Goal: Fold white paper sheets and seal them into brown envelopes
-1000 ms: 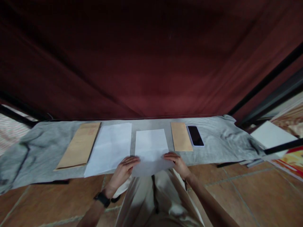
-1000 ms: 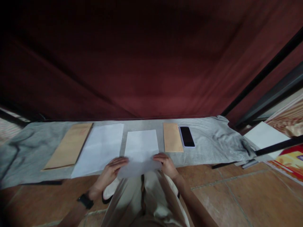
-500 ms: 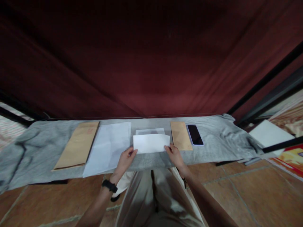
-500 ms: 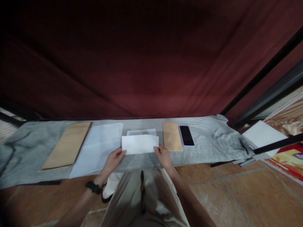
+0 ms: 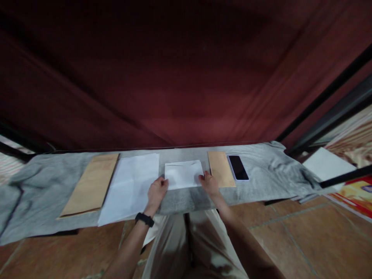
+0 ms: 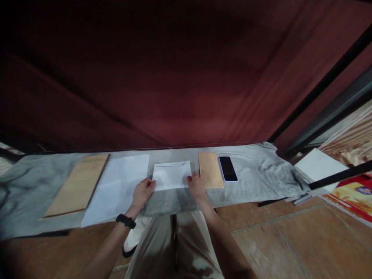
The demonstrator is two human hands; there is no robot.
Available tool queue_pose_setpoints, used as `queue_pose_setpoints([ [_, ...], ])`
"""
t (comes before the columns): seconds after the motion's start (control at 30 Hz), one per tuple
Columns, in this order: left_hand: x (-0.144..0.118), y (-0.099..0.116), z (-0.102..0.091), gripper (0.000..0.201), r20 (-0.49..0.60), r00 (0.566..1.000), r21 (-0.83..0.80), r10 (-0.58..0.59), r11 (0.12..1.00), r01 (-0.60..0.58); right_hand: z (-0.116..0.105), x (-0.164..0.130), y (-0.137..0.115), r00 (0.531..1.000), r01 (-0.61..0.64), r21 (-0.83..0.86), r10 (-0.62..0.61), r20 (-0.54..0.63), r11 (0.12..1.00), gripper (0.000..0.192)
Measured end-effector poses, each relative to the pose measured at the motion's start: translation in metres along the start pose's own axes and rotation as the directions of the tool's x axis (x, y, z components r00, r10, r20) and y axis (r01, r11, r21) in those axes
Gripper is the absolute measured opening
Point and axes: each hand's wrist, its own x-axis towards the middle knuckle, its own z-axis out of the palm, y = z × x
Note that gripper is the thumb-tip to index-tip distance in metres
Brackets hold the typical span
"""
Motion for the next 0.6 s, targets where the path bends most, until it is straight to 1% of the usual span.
queue_pose_setpoints([
  [0.17, 0.006, 0.008, -0.003, 0.03, 0.006, 1.0, 0.061, -0.027, 0.998, 0.026, 0.003, 0.008, -0.005, 1.0, -0.016, -0.051, 0.015, -0.025, 0.999, 0.034],
  [0.33, 0.006, 0.017, -0.004, 0.033, 0.004, 0.999, 0.137, -0.054, 0.989, 0.053, 0.009, 0.01, -0.01, 0.998, -0.011, -0.086, 0.006, -0.055, 0.996, 0.041],
  [0.4, 0.005, 0.02, -0.005, 0.034, 0.005, 0.998, 0.162, -0.057, 0.985, 0.055, 0.012, 0.011, -0.012, 0.996, -0.001, -0.096, -0.007, -0.089, 0.995, 0.043],
  [0.5, 0.005, 0.024, -0.005, 0.035, -0.001, 0.997, 0.183, -0.073, 0.981, 0.072, 0.016, 0.011, -0.014, 0.986, 0.026, -0.101, -0.042, -0.162, 0.995, 0.041],
  [0.6, 0.006, 0.024, -0.004, 0.035, 0.003, 0.996, 0.186, -0.084, 0.979, 0.083, 0.02, 0.01, -0.014, 0.963, 0.081, -0.104, -0.105, -0.248, 0.991, 0.04],
])
